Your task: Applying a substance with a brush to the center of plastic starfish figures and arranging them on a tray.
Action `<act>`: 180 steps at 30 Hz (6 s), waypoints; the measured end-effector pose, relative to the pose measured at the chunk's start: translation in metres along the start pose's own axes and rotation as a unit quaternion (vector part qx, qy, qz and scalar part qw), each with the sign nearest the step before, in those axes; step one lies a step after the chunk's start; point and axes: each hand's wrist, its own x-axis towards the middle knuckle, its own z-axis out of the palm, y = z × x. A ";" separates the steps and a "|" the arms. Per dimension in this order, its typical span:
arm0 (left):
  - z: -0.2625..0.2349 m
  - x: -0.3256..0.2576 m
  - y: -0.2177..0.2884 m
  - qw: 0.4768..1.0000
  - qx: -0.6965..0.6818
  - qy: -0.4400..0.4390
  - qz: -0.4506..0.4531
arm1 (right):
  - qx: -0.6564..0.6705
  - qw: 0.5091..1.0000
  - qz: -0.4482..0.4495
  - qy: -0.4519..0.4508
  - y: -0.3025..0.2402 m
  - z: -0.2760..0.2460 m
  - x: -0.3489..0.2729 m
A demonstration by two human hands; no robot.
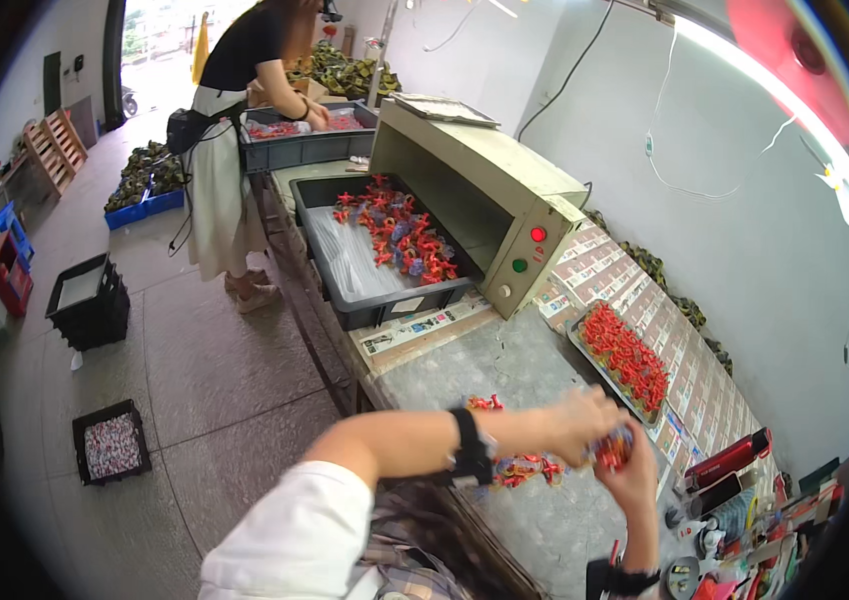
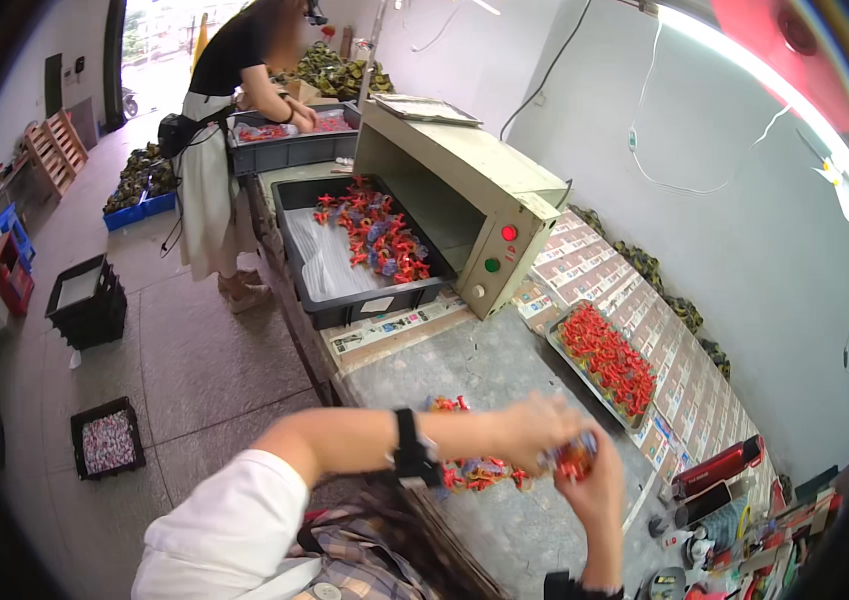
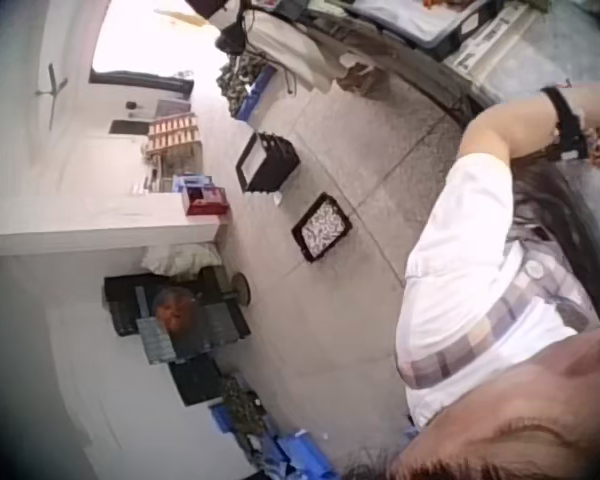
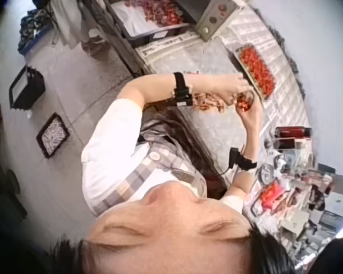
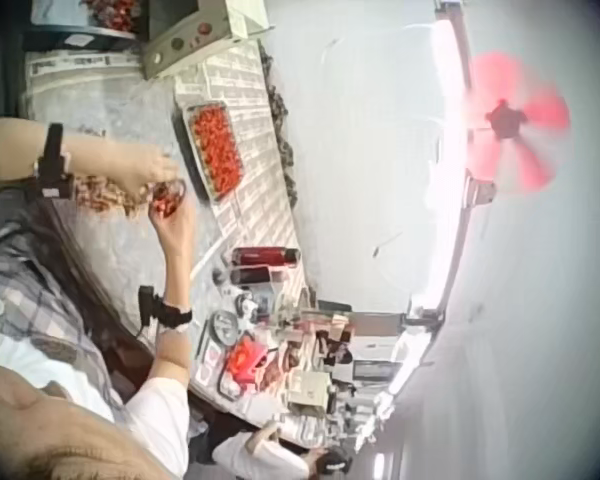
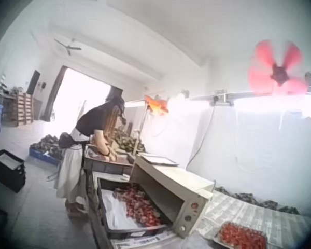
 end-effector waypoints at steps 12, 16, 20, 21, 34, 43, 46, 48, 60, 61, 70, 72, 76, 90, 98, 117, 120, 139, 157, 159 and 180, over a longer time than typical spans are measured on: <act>-0.200 -0.203 -0.222 0.927 0.175 -0.036 -0.331 | 0.062 0.959 -0.213 -0.178 -0.170 0.261 0.266; -0.202 -0.232 -0.260 0.915 0.181 -0.044 -0.358 | 0.028 0.961 -0.205 -0.186 -0.179 0.314 0.282; -0.194 -0.231 -0.267 0.905 0.263 -0.026 -0.332 | -0.038 0.961 -0.223 -0.156 -0.156 0.314 0.281; -0.187 -0.227 -0.263 0.901 0.314 -0.008 -0.299 | -0.056 0.964 -0.236 -0.108 -0.141 0.303 0.273; -0.015 -0.176 -0.047 0.960 -0.051 -0.158 -0.226 | -0.139 0.920 0.105 -0.351 0.006 0.083 -0.001; 0.040 -0.125 -0.044 0.970 0.036 -0.149 -0.189 | -0.130 0.945 0.037 -0.298 0.033 0.118 0.005; 0.041 -0.116 -0.050 0.971 0.057 -0.159 -0.169 | -0.069 0.972 -0.013 -0.224 0.053 0.126 0.000; 0.040 -0.114 -0.055 0.972 0.054 -0.165 -0.156 | -0.038 0.979 -0.039 -0.194 0.054 0.131 0.001; 0.038 -0.110 -0.068 0.987 0.030 -0.134 -0.082 | -0.002 0.977 -0.036 -0.211 0.054 0.130 0.012; 0.038 -0.107 -0.069 0.988 0.020 -0.132 -0.078 | -0.005 0.974 -0.024 -0.226 0.051 0.129 0.015; 0.043 -0.118 -0.081 0.996 -0.032 -0.072 -0.036 | 0.068 0.975 0.027 -0.212 0.046 0.132 0.013; 0.046 -0.112 -0.075 0.993 -0.040 -0.095 -0.062 | 0.064 0.967 0.049 -0.240 0.043 0.131 0.019; 0.050 -0.113 -0.069 0.991 -0.041 -0.092 -0.093 | 0.078 0.965 0.069 -0.241 0.047 0.131 0.026; -0.090 -0.095 -0.120 0.989 0.086 0.084 -0.090 | 0.096 0.984 -0.114 -0.100 -0.053 0.113 0.167; -0.203 -0.201 -0.226 0.942 0.203 0.028 -0.266 | 0.220 0.950 -0.206 -0.085 -0.161 0.291 0.302; -0.017 -0.103 -0.132 0.925 0.037 -0.296 -0.235 | -0.140 0.894 0.205 -0.373 0.045 0.077 0.011; 0.011 -0.081 -0.127 0.926 0.044 -0.310 -0.210 | -0.066 0.921 0.223 -0.313 0.050 0.101 -0.012; -0.062 -0.093 -0.143 0.959 0.003 -0.059 -0.276 | 0.132 0.984 -0.036 -0.116 -0.029 0.176 0.145; -0.174 -0.076 -0.189 0.908 -0.234 0.040 -0.345 | 0.126 0.969 0.176 -0.122 0.120 0.072 0.125; -0.145 -0.043 -0.176 0.906 -0.283 -0.020 -0.315 | 0.166 0.941 0.290 -0.046 0.167 0.027 0.095; 0.147 0.097 -0.296 0.669 -0.444 0.007 -0.595 | 0.332 0.769 0.545 0.028 0.335 0.008 0.075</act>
